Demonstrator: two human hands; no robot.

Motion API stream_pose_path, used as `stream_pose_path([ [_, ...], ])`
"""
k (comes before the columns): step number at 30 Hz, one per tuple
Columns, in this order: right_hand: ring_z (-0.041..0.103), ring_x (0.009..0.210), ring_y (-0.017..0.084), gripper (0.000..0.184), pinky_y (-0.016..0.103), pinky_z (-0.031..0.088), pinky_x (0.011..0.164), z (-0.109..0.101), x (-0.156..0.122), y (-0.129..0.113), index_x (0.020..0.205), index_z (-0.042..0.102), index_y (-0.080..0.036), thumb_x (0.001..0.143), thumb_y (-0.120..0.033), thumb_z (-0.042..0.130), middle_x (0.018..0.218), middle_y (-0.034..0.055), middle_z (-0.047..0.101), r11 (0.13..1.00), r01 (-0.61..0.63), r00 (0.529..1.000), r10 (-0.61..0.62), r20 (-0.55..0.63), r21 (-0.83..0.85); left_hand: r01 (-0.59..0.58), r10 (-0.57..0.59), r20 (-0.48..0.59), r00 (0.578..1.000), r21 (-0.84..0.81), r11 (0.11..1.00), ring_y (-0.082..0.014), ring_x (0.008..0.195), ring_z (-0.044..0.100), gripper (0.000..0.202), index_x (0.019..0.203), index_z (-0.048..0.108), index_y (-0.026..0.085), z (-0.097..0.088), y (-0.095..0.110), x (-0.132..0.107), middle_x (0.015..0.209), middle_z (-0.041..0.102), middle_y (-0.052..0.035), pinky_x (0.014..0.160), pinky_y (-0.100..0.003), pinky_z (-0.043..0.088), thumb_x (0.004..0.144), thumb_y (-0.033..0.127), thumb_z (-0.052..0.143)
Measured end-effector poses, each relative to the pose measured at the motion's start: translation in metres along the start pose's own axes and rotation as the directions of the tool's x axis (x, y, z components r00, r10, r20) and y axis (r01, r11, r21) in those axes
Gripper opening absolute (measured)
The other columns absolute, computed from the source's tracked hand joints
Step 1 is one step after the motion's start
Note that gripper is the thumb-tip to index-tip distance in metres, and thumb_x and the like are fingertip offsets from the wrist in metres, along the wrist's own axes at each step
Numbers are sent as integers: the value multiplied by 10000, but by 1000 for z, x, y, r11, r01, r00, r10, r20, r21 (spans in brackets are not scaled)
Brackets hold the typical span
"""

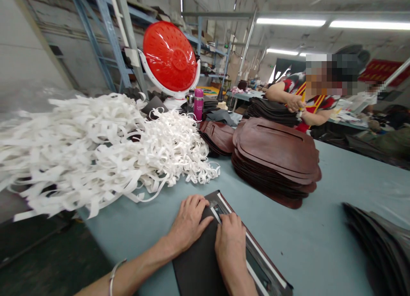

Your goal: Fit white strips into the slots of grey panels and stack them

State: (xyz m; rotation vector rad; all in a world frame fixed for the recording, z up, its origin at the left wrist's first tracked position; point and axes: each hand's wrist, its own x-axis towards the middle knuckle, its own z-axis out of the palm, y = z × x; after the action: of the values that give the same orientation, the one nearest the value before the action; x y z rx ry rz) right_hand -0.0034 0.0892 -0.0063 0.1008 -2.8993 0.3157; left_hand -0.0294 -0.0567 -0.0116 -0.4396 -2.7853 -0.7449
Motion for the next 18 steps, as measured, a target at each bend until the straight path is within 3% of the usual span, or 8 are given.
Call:
stream_pose_path([
  [3,550,921,269,300,388,446,759,12,5,-12,1026,642,-151,827,-17,462,983,106,610,998,68,997,-68,-46,0,-53,53,-3,999,-5,999,-241,1129,433,301,1171,491,218,-1,-1,-1,1213,504,-60,960,-415,368,881,231,573],
  [7,524,842,291,313,429,445,711,19,-12,-10,1074,625,-65,808,-13,467,928,143,599,970,175,968,-201,-151,-170,-299,301,96,949,-29,954,-210,1202,406,334,1260,467,254,-1,-2,-2,1247,540,-20,1011,-400,322,944,152,431],
  [9,515,836,293,353,433,434,708,17,-31,6,1088,614,-53,786,12,442,945,159,595,947,207,946,-258,-196,-246,-349,350,121,929,-27,937,-206,1186,424,322,1250,485,255,1,-3,-3,1222,568,-5,1001,-405,320,956,153,405],
  [14,504,865,280,375,382,414,679,10,-78,64,1067,607,-127,779,0,401,967,145,592,883,359,844,-446,-297,-303,-353,350,122,929,5,936,-221,1180,430,355,1282,482,229,5,-4,-3,1230,567,-26,989,-407,339,947,135,413],
  [16,503,860,275,373,378,419,673,10,-80,70,1073,599,-107,767,-1,412,969,145,585,897,345,866,-418,-276,-276,-353,349,121,929,12,936,-224,1185,426,357,1282,486,227,5,-4,-4,1235,561,-28,993,-405,348,943,134,421],
  [18,506,869,271,394,386,435,693,12,-71,60,1098,591,-96,761,11,415,986,145,580,938,274,918,-320,-235,-210,-347,343,115,932,17,938,-220,1179,430,358,1278,489,229,5,-5,-4,1234,557,-28,992,-402,359,942,128,419],
])
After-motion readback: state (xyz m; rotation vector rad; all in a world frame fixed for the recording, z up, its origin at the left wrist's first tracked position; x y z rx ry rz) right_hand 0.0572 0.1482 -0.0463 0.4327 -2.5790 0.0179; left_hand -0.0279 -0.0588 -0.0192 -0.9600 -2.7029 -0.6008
